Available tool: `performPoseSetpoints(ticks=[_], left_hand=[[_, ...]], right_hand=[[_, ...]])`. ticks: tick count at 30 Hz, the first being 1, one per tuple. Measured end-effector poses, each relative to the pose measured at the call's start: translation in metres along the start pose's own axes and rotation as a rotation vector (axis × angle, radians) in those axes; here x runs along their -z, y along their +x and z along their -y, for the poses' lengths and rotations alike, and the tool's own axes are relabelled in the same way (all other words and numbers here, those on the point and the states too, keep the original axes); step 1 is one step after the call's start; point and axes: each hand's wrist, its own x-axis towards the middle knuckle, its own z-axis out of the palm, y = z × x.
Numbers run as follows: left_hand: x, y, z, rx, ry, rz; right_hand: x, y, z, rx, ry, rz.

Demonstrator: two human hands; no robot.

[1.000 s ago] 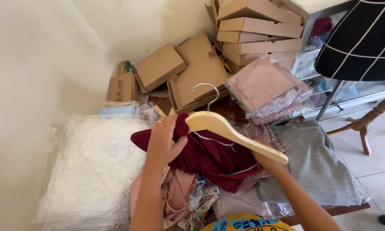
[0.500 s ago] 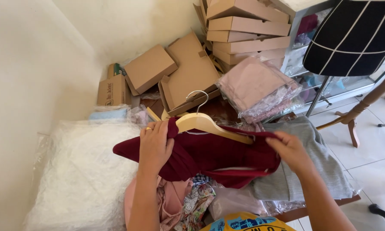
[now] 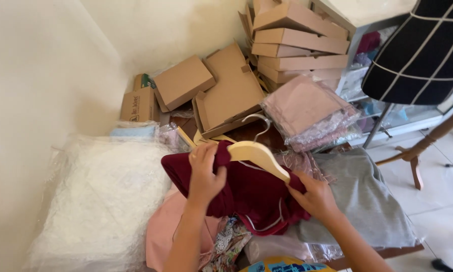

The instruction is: Unpacking various clothing items from plastic bags and preparing them to be placed on hangers.

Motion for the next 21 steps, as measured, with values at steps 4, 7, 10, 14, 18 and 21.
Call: performPoseSetpoints(ticks=[4, 7, 10, 14, 18, 21], left_hand=[[-0.044, -0.037, -0.023, 0.108, 0.020, -0.213], [-0.096, -0.094, -0.013, 0.246, 0.029, -0.232], [-0.118, -0.132, -0.005, 0.364, 0.049, -0.166], [-0.119, -0.151, 0.026, 0.446, -0.003, -0.085], [-0.049, -0.117, 0.010, 0.442, -0.149, -0.098], [0.026, -0.079, -0.037, 0.419, -0.281, -0.043]], right_hand=[[0.014, -0.012, 0.002, -0.182, 0.140, -0.116], [0.031, -0.019, 0.002, -0.270, 0.178, -0.224], [0.048, -0.023, 0.006, -0.282, 0.114, -0.313], [0.049, -0.029, -0.004, -0.412, 0.172, -0.321], [0.050, -0.043, -0.033, -0.538, 0.332, -0.367], [0.050, -0.057, -0.062, -0.479, 0.469, -0.380]])
